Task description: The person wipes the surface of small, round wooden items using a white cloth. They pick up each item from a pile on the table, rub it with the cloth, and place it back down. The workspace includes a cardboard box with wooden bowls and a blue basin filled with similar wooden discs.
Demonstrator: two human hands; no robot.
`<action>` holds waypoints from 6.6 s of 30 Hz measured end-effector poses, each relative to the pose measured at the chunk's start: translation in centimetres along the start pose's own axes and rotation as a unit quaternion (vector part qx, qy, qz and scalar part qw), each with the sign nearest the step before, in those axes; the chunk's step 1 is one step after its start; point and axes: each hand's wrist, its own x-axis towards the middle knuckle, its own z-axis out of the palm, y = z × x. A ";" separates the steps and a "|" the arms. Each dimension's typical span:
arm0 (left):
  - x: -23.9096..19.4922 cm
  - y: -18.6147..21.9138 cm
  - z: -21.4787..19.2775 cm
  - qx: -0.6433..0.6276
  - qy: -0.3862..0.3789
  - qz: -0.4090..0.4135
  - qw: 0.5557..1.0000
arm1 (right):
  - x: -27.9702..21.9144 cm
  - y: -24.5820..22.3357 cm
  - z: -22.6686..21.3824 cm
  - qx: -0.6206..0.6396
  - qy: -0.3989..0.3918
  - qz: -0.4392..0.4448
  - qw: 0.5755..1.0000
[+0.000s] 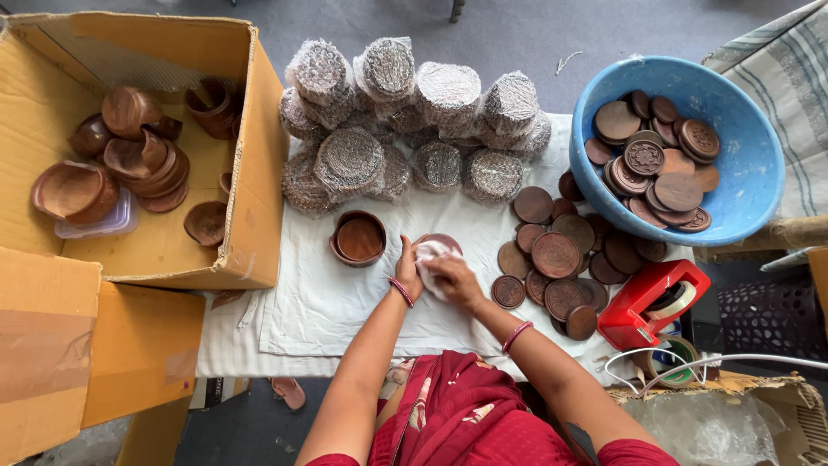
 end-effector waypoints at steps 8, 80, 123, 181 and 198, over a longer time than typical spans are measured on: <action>0.5 -0.4 -0.2 0.002 0.006 -0.005 1.000 | 1.2 -1.5 -0.2 -0.012 0.071 0.146 0.987; 0.3 -0.3 -0.1 0.007 -0.038 0.009 0.999 | 2.3 1.2 -1.8 -0.209 -0.113 -0.010 0.971; 0.6 -0.3 -0.7 -0.022 -0.006 -0.014 1.000 | 2.8 -0.6 1.0 -0.230 -0.045 0.077 0.969; 2.2 -1.3 -3.6 -0.048 0.074 0.019 0.996 | 1.8 -2.0 -2.1 -0.152 -0.183 0.010 0.971; 1.7 -0.6 -2.7 -0.051 0.062 -0.006 0.997 | 2.6 -0.2 1.6 -0.182 -0.103 -0.043 0.977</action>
